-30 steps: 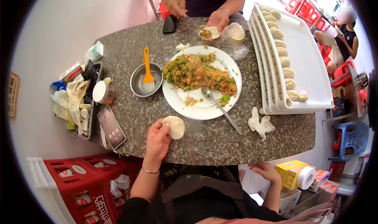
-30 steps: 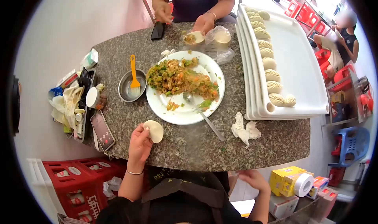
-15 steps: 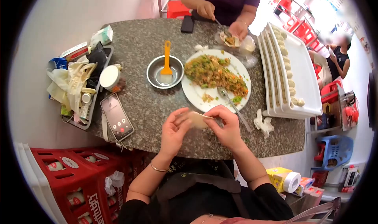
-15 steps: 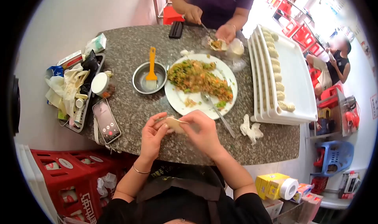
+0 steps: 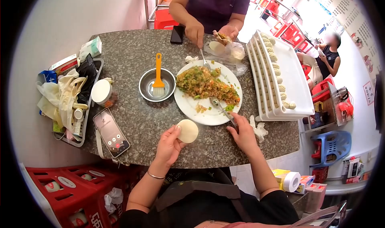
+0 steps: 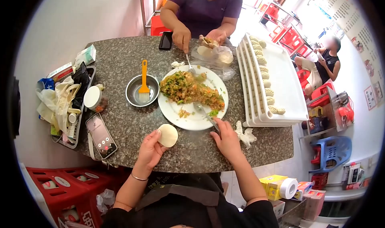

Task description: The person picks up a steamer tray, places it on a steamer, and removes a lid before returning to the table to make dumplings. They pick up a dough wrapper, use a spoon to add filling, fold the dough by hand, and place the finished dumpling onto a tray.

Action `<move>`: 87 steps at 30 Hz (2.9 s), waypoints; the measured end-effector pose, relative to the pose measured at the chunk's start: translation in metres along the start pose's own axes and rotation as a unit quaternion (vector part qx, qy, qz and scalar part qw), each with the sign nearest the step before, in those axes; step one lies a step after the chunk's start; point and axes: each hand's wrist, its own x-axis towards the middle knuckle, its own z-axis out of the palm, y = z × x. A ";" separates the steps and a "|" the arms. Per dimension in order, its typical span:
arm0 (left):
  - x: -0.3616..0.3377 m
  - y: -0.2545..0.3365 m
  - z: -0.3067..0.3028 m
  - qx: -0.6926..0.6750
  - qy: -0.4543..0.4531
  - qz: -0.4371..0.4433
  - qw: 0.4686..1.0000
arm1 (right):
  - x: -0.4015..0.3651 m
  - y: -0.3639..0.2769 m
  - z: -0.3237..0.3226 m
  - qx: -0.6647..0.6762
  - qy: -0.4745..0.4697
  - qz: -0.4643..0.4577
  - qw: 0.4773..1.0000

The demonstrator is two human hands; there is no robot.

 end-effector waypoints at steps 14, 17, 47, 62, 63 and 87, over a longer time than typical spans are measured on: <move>-0.013 -0.006 0.009 -0.017 0.001 -0.014 1.000 | 0.126 -0.058 0.016 -0.116 0.023 -0.246 0.962; -0.016 0.001 -0.006 -0.025 0.039 0.010 0.999 | 0.106 -0.051 0.000 -0.135 -0.020 -0.217 0.966; 0.002 -0.011 0.018 -0.052 -0.007 -0.038 0.998 | 0.006 0.011 -0.019 0.149 -0.020 -0.045 0.988; 0.008 -0.023 0.037 -0.082 -0.031 -0.042 0.995 | -0.021 0.011 0.005 0.154 -0.061 -0.035 0.986; 0.009 -0.021 0.039 -0.082 -0.031 -0.041 0.995 | -0.026 0.012 0.008 0.147 -0.070 -0.066 0.984; 0.007 -0.018 0.042 -0.074 -0.009 -0.040 0.996 | -0.041 0.004 0.001 0.231 -0.100 0.025 0.967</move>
